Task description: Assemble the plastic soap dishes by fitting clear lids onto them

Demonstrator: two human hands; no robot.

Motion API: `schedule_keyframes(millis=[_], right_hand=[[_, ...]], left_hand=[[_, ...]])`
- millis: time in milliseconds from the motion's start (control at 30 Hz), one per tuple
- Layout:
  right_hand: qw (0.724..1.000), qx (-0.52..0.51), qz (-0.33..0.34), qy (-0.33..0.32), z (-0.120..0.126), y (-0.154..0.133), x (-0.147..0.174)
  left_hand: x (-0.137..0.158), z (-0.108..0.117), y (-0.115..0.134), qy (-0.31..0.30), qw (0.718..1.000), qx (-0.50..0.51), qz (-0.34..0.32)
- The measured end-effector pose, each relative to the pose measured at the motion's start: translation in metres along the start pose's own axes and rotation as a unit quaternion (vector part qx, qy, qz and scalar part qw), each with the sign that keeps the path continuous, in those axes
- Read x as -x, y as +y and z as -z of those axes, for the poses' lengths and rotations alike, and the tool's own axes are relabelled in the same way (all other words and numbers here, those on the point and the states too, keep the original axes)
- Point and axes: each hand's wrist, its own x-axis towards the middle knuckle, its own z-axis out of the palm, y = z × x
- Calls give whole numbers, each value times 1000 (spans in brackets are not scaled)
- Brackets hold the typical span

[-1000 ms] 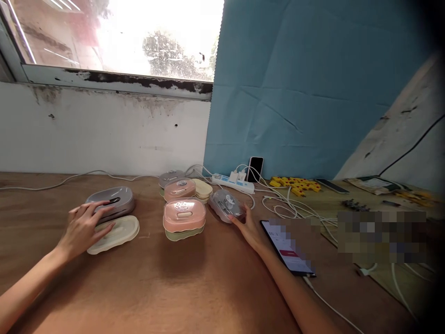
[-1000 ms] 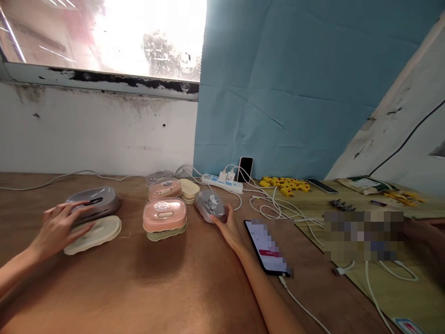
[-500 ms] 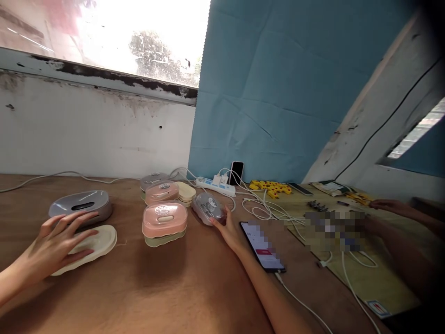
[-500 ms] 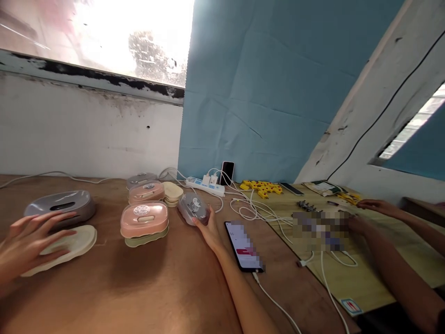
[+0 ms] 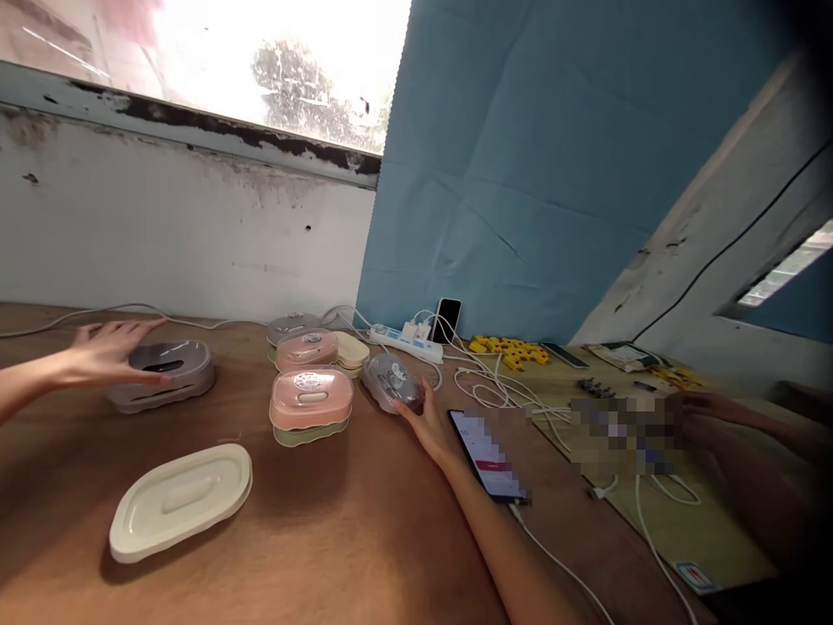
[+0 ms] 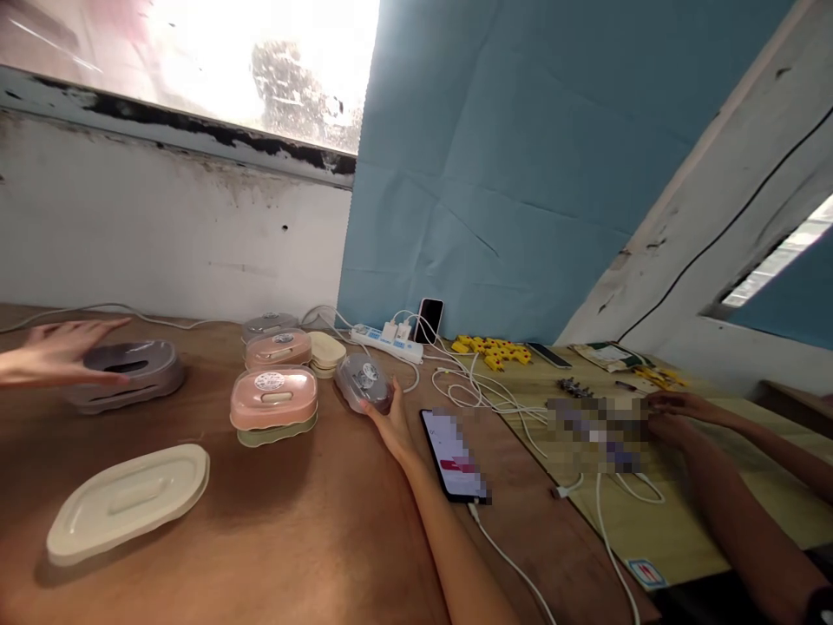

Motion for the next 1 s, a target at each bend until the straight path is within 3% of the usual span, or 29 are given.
schedule_keyframes(millis=[100, 267, 500, 600, 700, 833, 1000], right_hand=[[999, -7, -37, -15, 0, -3, 0], [998, -25, -56, -13, 0, -6, 0], [997, -30, -64, -18, 0, -9, -1], [997, -28, -67, -17, 0, -7, -2], [997, -30, -70, -17, -1, -4, -3], [997, -34, -72, -12, -1, -4, -3], [997, -34, -73, -8, 0, -7, -2]], left_hand=[[-2, -7, -12, -44, 998, 32, 13], [1, -13, -11, -86, 995, 52, -25], [-10, 13, -3, -94, 992, 56, -56], [1, 30, 13, -92, 992, 63, -60], [28, 35, 43, -148, 977, 103, -111], [68, 20, 82, -243, 948, 102, -179], [94, 2, 100, -269, 950, 102, -122]])
